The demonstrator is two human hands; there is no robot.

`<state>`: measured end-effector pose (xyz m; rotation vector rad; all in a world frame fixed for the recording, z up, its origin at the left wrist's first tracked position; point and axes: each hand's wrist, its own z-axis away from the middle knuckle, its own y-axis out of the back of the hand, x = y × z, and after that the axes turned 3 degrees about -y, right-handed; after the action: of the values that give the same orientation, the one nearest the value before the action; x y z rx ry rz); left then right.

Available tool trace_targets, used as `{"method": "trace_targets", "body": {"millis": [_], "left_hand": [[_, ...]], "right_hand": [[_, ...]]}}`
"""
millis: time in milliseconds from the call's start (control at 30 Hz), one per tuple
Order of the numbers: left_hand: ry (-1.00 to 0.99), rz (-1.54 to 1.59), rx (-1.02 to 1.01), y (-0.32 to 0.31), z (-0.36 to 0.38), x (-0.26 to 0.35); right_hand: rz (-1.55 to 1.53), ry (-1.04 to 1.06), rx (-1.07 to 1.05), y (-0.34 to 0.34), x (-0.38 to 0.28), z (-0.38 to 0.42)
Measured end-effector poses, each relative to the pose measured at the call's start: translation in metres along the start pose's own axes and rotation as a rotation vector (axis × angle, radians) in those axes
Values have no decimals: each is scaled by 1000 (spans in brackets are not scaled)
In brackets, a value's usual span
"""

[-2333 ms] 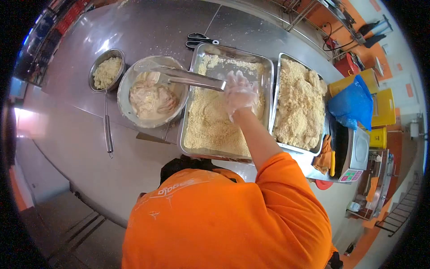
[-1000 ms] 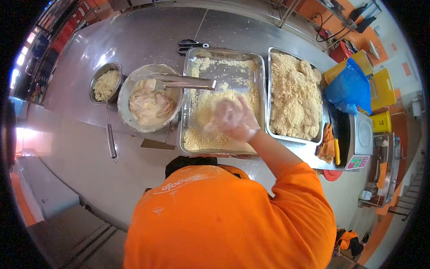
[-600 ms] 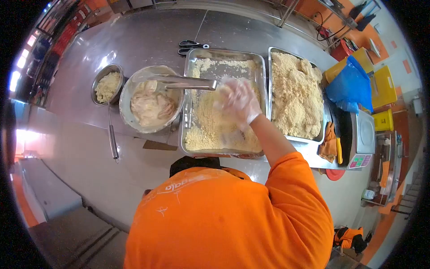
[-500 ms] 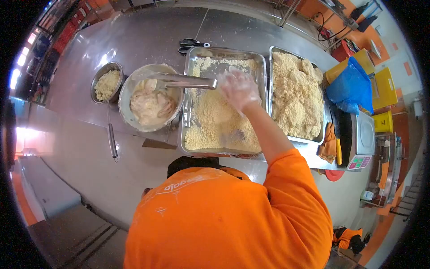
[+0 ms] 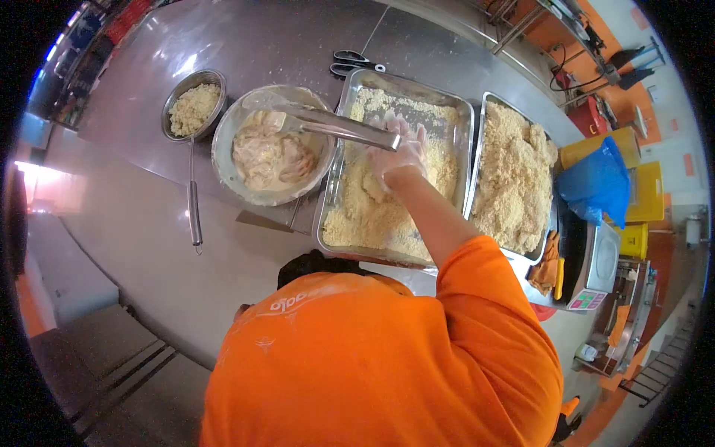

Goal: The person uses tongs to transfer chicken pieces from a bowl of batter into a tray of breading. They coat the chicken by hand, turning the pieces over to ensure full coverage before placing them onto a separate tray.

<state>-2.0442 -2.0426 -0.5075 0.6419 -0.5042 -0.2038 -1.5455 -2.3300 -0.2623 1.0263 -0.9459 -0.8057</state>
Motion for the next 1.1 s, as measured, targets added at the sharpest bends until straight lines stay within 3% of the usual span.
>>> {"method": "trace_targets", "body": {"millis": [67, 133, 200, 267, 300, 333, 400, 467, 500, 600, 667, 767, 867, 967, 1067, 1100], "left_hand": [[10, -111, -6, 36, 40, 65], [7, 41, 95, 45, 56, 80], [56, 18, 24, 49, 60, 82], [106, -33, -22, 35, 57, 61], [116, -78, -51, 25, 52, 40], [103, 93, -83, -12, 14, -40], [-9, -166, -45, 0, 23, -11], [58, -18, 8, 10, 17, -1], [89, -44, 3, 48, 48, 74], [32, 45, 43, 48, 38, 67], [33, -68, 5, 58, 48, 97], [21, -167, -40, 66, 44, 107], [-59, -138, -1, 67, 27, 113], [-65, -68, 47, 75, 37, 132], [-54, -81, 20, 74, 35, 124], [-44, -139, -3, 69, 32, 116]], "right_hand": [[-71, -12, 196, 8, -6, 4], [-8, 116, 216, -4, -22, 4], [-49, 175, 147, -7, -33, 9], [-179, 164, -1, 32, -38, 21], [-170, 143, 33, 40, -40, 27], [-155, 120, 73, 48, -39, 31], [-67, 68, 125, 54, -29, 25], [28, 20, 100, 40, -5, 13], [48, -7, 77, 32, 7, 9], [-53, -139, -43, 12, 23, 5], [-38, -154, -144, 9, 20, 3], [-212, -140, -78, 15, 21, 3], [-138, -76, 31, 18, 28, 11], [198, -75, -129, 0, 57, 0], [-81, -329, -127, 2, 43, 8], [-74, -277, -165, 14, 38, 13]]}}
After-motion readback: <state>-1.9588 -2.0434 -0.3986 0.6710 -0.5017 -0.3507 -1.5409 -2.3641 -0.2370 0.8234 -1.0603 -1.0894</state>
